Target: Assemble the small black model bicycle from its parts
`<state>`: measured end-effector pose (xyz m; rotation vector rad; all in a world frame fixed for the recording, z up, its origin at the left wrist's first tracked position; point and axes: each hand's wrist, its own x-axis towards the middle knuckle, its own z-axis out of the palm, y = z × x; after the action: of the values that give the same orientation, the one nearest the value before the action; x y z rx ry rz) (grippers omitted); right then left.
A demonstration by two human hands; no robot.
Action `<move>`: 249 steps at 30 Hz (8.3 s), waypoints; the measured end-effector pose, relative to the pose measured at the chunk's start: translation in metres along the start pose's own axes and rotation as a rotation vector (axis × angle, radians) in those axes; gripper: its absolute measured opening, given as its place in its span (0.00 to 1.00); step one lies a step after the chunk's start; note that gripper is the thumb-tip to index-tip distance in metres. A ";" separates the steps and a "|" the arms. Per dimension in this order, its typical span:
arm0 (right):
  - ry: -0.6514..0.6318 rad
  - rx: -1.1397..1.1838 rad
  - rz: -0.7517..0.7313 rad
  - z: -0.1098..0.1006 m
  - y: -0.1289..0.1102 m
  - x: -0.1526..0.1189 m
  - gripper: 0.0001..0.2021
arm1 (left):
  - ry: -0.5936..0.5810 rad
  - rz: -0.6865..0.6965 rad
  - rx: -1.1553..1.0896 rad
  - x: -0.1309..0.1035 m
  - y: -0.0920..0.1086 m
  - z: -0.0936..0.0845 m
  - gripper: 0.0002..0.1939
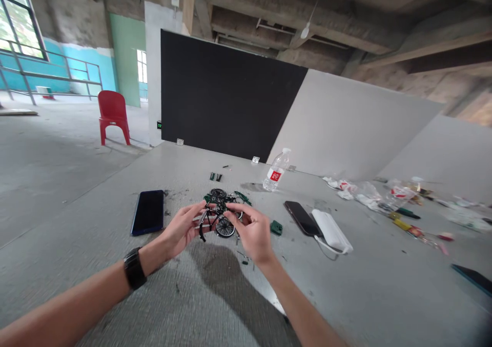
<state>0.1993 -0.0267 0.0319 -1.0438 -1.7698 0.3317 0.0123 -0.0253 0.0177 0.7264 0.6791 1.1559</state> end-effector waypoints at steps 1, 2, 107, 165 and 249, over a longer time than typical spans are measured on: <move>0.021 -0.070 -0.104 -0.001 -0.001 -0.002 0.09 | -0.005 0.001 0.002 0.000 -0.001 -0.001 0.15; 0.032 -0.144 -0.217 -0.001 -0.001 -0.004 0.09 | -0.006 0.001 0.003 0.000 -0.001 -0.002 0.16; -0.227 -0.548 -0.713 0.005 0.012 -0.022 0.19 | -0.041 0.048 0.025 -0.002 -0.007 -0.003 0.18; -0.324 -0.680 -0.726 -0.009 0.004 -0.015 0.15 | -0.088 0.096 0.061 0.000 -0.010 -0.007 0.17; -0.743 -0.495 0.051 -0.046 -0.016 -0.064 0.21 | 0.048 0.072 0.095 0.004 0.006 -0.010 0.14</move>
<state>0.2384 -0.0968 0.0229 -1.4303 -2.5798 0.3471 0.0022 -0.0187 0.0161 0.8111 0.7573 1.2169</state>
